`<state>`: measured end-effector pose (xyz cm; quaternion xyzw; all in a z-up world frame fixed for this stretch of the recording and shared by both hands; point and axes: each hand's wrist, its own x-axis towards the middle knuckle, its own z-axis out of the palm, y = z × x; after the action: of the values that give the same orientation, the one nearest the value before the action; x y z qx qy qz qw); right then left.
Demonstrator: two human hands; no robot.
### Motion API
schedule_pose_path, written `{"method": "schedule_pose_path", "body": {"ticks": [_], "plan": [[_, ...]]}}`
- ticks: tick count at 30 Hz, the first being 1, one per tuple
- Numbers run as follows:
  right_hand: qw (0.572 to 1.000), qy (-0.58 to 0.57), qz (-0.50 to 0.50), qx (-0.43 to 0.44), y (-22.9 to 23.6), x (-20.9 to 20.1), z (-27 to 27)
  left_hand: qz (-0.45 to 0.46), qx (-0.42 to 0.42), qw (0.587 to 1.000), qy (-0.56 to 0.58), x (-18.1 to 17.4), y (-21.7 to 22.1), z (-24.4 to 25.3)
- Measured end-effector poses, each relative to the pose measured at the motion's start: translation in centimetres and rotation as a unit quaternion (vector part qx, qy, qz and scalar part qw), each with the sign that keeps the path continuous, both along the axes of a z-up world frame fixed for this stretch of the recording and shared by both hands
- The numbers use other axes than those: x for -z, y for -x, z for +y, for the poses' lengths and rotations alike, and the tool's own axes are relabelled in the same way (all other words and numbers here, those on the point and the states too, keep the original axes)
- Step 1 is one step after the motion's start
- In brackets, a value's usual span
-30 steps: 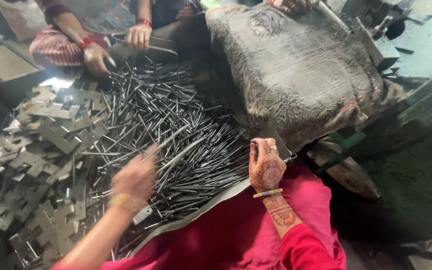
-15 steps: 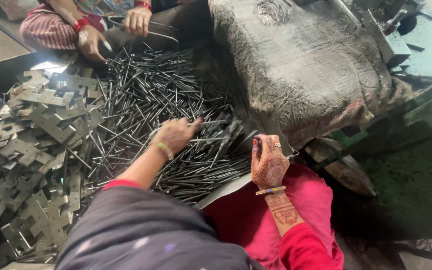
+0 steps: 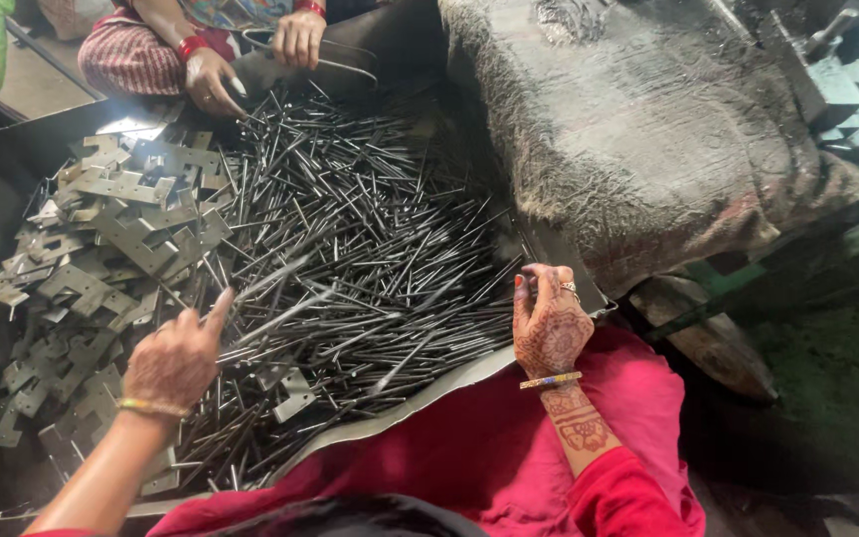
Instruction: The person is assembling small metal parts by inserting nails into metal brackets. They pick up brackets and nails from a large pile and insert the nails into the holes of the brackets.
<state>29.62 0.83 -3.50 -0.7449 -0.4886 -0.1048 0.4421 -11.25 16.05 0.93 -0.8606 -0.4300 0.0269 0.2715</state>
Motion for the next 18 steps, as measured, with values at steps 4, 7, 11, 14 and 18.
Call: {"method": "schedule_pose_path", "body": {"ticks": [4, 7, 11, 14, 18], "plan": [[1.000, 0.017, 0.002, 0.011, 0.3, 0.2, 0.2, -0.194, 0.065, 0.979, -0.025, 2.7, -10.0, 4.0], [1.000, 0.012, -0.017, 0.008, -0.2, 0.3, 0.4, -0.195, -0.125, 0.959, 0.161, 6.7, -23.8, 9.8], [0.999, -0.002, -0.031, 0.013, -0.3, 0.3, 0.2, -0.157, -0.185, 0.956, 0.166, 9.7, -38.7, 14.3], [0.999, 0.034, -0.024, 0.009, -0.9, 0.2, 0.5, -0.085, -0.194, 0.960, 0.181, 11.9, -41.7, 13.9], [1.000, 0.004, -0.018, 0.003, -0.5, 0.9, 0.0, -0.151, -0.163, 0.947, 0.233, 15.2, -33.3, 8.7]]}}
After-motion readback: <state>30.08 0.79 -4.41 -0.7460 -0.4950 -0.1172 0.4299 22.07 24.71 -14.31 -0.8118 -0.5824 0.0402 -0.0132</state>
